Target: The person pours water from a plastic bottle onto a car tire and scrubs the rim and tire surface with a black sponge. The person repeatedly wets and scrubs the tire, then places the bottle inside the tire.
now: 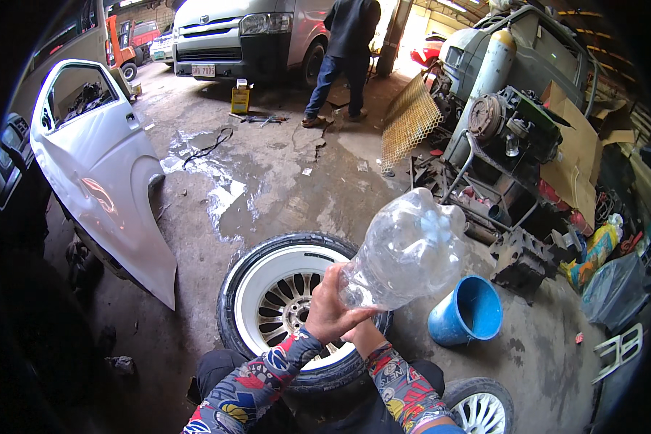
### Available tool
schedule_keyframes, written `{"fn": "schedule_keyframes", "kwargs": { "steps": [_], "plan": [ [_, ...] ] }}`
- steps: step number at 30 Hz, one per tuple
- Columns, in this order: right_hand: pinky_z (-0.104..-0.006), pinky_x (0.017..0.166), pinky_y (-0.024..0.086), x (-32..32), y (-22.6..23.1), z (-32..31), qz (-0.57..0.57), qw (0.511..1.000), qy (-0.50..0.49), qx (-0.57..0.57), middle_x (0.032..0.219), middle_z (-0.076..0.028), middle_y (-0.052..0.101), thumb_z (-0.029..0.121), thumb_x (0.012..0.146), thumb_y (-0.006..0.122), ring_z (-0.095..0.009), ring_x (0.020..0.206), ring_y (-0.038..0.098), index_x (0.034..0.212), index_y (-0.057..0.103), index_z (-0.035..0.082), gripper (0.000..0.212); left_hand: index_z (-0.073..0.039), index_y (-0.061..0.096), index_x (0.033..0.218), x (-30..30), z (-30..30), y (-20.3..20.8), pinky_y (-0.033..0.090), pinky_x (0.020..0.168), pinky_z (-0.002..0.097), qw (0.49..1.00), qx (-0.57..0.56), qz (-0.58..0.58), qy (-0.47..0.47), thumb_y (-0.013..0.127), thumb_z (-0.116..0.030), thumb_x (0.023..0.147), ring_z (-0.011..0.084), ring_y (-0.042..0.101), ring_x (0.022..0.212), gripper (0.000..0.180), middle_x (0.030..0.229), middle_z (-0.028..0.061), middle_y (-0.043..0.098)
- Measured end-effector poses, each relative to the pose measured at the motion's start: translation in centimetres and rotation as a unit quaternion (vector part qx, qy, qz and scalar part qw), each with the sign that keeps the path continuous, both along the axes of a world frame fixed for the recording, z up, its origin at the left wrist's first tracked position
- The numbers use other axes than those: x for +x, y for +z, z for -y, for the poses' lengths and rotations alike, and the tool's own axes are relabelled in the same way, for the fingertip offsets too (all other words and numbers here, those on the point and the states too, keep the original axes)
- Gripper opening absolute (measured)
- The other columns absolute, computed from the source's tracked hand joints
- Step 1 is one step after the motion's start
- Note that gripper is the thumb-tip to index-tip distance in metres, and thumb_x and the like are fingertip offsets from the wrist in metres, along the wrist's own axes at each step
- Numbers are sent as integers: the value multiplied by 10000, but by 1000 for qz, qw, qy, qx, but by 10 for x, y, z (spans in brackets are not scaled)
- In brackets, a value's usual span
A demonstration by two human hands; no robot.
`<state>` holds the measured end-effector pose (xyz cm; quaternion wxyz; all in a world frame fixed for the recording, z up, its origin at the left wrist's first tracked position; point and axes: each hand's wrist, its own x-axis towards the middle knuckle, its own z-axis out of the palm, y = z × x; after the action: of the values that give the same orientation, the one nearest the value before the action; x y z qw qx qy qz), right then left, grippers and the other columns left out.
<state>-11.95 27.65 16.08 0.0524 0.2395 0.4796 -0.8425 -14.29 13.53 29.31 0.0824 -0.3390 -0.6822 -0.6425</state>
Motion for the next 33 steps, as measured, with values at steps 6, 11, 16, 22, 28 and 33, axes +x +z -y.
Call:
{"fn": "schedule_keyframes", "kwargs": {
  "steps": [6, 11, 16, 22, 28, 33],
  "plan": [
    [-325, 604, 471, 9, -12, 1, 7, 1000, -3, 28, 1010, -2, 632, 594, 987, 545, -128, 794, 580, 1196, 605, 247, 409, 1, 492, 1331, -3, 4, 8, 534, 935, 416, 1000, -9, -3, 21, 971, -320, 662, 355, 688, 1082, 883, 1176, 194, 643],
    [-317, 570, 450, 19, -12, -4, 80, 996, 17, -45, 979, 1, 632, 589, 991, 539, -124, 754, 570, 1177, 612, 243, 399, -8, 504, 1358, -1, 8, 12, 535, 941, 429, 1000, -22, 3, -16, 945, -367, 712, 365, 673, 1119, 860, 1212, 192, 625],
    [-309, 536, 429, 24, -12, -2, 95, 993, 22, -63, 948, 5, 633, 583, 994, 534, -121, 714, 560, 1158, 618, 240, 390, -6, 510, 1363, 2, 7, 6, 531, 955, 430, 999, -21, -11, -23, 944, -357, 708, 361, 665, 1131, 861, 1228, 194, 626],
    [-299, 495, 404, 9, -4, -3, 37, 998, 4, -59, 911, 9, 634, 577, 998, 527, -118, 665, 548, 1136, 626, 235, 381, 8, 442, 1417, 1, 3, 4, 476, 1053, 466, 997, -8, -70, -8, 917, -263, 707, 410, 582, 1250, 897, 1321, 236, 570],
    [-290, 455, 378, 0, 10, -10, 22, 997, 0, -71, 873, 14, 635, 570, 1003, 521, -114, 617, 536, 1113, 634, 231, 374, 12, 417, 1414, -1, 6, -1, 450, 1092, 468, 996, -35, -76, -33, 868, -196, 717, 424, 555, 1278, 855, 1353, 249, 540],
    [-281, 421, 357, 5, 22, -12, 8, 996, 0, -87, 842, 17, 635, 565, 1006, 515, -111, 576, 526, 1095, 640, 227, 371, 15, 397, 1407, 5, 3, -8, 449, 1097, 462, 995, -87, -5, -45, 894, -252, 708, 425, 537, 1303, 899, 1376, 261, 520]
  ]
}}
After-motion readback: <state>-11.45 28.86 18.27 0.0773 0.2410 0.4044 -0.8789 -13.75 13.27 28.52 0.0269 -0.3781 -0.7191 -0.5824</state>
